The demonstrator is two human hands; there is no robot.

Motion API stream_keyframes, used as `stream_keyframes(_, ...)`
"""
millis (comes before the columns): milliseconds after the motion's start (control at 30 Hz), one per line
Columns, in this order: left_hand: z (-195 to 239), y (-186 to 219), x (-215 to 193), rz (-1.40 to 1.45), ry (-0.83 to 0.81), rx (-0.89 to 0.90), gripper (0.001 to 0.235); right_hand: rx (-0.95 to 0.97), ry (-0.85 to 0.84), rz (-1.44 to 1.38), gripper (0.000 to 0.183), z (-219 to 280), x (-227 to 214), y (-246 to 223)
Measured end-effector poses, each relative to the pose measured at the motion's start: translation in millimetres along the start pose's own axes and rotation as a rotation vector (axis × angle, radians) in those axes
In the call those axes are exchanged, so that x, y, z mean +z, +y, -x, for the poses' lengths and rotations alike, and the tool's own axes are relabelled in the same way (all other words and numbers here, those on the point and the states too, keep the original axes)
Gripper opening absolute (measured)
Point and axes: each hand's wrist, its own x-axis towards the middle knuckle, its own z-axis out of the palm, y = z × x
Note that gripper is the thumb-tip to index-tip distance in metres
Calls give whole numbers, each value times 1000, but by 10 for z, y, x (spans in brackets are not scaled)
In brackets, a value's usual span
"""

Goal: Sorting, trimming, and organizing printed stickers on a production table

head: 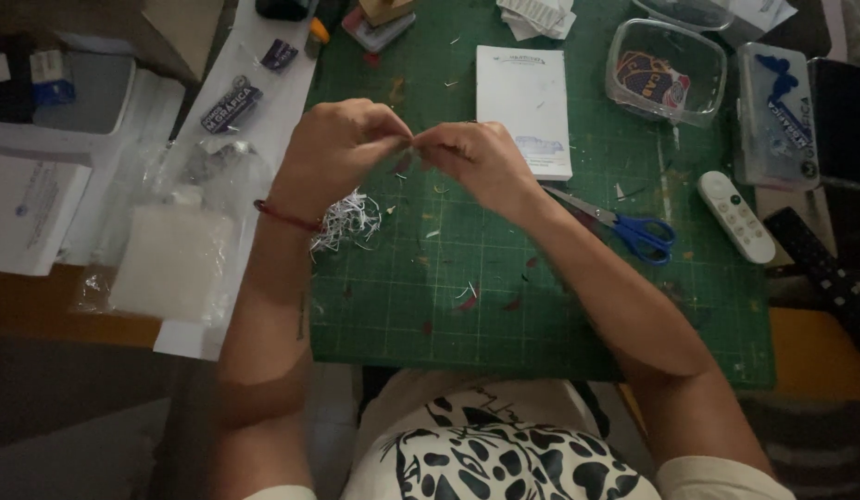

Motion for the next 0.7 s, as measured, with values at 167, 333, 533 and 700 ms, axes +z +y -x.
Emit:
stream_keyframes(167, 66, 90, -133, -101, -117, -201, 19, 59, 10, -48, 28, 7, -53, -33)
stream_keyframes(333, 65, 55, -77, -164, -160, -337, 31, -14, 55, -127, 32, -18, -82, -11)
stream_keyframes(533, 47, 45, -40, -154, -63, -285, 36, -32, 72, -235, 39, 17, -123, -174)
stream_keyframes(700, 9, -160, 55, -156, -100, -234, 10, 2, 67, -343, 30, -12, -90, -126)
